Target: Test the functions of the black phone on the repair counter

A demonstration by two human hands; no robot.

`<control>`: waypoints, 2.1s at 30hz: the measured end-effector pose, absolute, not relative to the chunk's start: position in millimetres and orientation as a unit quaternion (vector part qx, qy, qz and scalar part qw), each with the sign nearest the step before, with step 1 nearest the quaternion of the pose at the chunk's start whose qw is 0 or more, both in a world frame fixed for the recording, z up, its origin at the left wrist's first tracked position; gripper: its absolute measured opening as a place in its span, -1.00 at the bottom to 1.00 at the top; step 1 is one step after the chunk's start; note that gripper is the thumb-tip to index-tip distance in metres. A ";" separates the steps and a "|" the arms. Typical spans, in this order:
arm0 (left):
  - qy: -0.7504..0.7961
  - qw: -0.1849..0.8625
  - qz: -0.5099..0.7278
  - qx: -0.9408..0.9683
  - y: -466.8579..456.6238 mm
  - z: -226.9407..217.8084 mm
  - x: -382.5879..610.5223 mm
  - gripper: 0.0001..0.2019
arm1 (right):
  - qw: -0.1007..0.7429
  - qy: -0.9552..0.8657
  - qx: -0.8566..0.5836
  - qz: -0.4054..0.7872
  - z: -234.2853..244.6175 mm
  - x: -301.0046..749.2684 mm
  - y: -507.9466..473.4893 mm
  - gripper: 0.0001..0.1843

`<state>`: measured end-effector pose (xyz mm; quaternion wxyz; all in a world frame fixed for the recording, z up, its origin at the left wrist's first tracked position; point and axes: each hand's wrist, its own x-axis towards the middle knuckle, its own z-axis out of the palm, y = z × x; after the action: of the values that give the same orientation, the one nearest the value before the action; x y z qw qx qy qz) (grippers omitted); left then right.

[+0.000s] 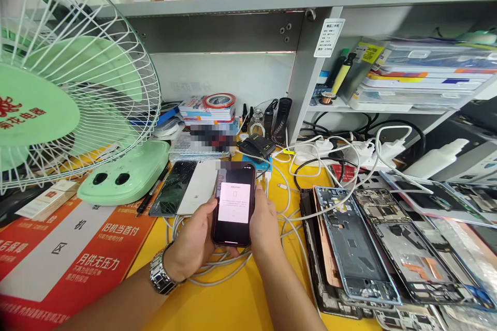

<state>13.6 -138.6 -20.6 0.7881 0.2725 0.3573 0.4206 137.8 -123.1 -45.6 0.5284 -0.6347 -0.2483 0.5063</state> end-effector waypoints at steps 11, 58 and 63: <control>0.349 0.788 0.422 0.283 -139.3 -19.3 14.7 -0.51 | 0.526 -0.243 -0.635 0.510 -45.9 137.9 -123.7 -0.43; 0.366 0.766 0.415 0.326 -141.7 -18.7 11.4 -0.32 | 0.537 -0.237 -0.630 0.509 -36.8 135.6 -124.1 -0.47; 0.371 0.767 0.417 0.318 -142.1 -17.5 11.8 -0.32 | 0.538 -0.247 -0.628 0.505 -36.6 135.7 -124.2 -0.49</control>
<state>11.8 -142.1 -17.5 0.7665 0.3179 0.3711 0.4167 135.7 -124.2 -36.6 0.5381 -0.6282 -0.2470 0.5047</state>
